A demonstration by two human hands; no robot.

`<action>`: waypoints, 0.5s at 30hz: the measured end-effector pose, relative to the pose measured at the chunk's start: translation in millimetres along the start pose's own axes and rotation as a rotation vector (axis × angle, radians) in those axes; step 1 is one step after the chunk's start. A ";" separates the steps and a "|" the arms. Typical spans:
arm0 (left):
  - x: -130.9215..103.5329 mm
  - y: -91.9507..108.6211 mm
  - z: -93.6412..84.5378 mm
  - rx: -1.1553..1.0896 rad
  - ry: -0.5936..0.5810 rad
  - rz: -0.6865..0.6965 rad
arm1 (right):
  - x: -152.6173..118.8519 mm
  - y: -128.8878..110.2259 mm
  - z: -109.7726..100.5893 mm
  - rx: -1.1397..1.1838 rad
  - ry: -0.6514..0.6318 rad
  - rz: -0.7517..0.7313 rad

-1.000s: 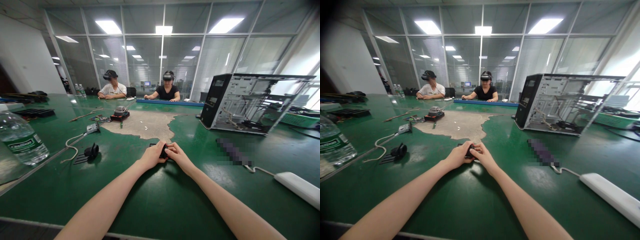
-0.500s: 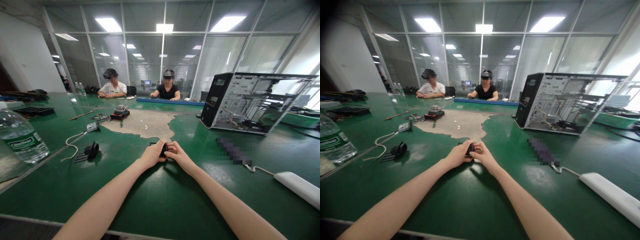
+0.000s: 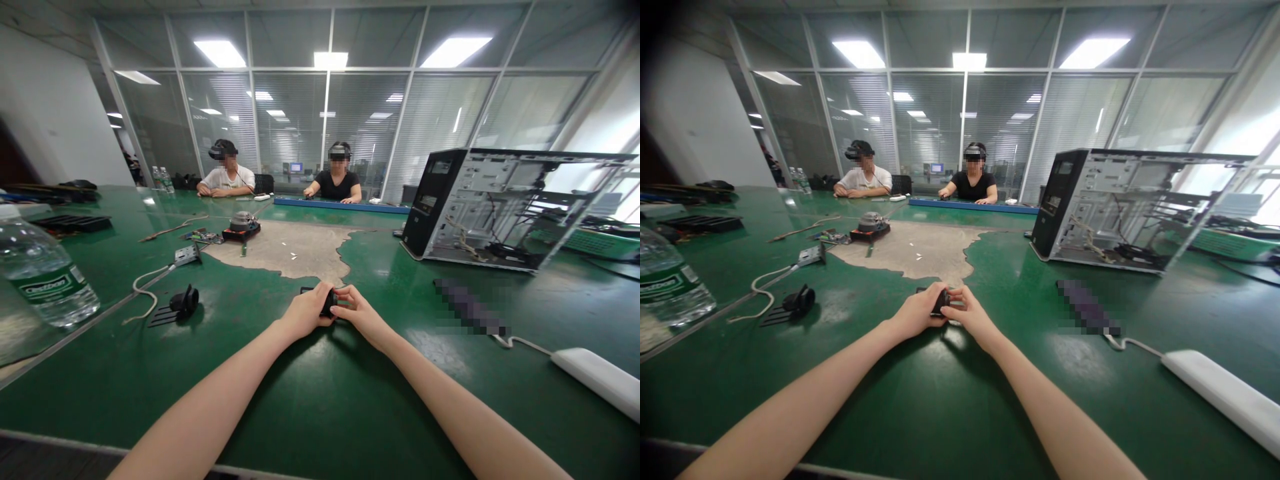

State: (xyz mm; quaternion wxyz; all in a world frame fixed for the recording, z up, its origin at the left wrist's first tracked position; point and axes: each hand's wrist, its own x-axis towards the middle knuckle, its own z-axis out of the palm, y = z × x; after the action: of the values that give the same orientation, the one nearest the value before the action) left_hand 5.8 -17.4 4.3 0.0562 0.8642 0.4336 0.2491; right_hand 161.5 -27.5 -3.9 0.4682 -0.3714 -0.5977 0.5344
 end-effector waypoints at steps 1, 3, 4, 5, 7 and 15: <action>0.0 0.0 -0.2 0.000 -0.002 -0.004 | -0.6 -0.4 -0.3 0.002 -0.008 -0.004; 0.1 0.0 -0.6 -0.003 -0.006 -0.005 | -1.2 0.3 -0.5 -0.016 0.009 -0.015; 0.1 -0.1 -0.7 -0.005 -0.003 -0.002 | -1.1 1.4 -0.4 -0.026 0.026 -0.021; 0.1 -0.2 -0.7 -0.007 0.001 0.004 | -0.6 2.9 -0.3 -0.033 0.041 -0.025; 0.1 -0.7 -0.5 -0.007 0.005 0.011 | 1.2 6.6 0.0 -0.041 0.060 -0.025; 0.0 -0.8 0.9 -0.007 0.011 0.014 | 3.4 5.6 -0.9 -0.029 0.047 0.002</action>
State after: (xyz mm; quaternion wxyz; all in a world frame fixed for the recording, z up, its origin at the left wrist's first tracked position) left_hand 5.5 -16.8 3.2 0.0552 0.8656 0.4269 0.2557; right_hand 161.1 -23.2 -8.9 0.4760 -0.3914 -0.5939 0.5172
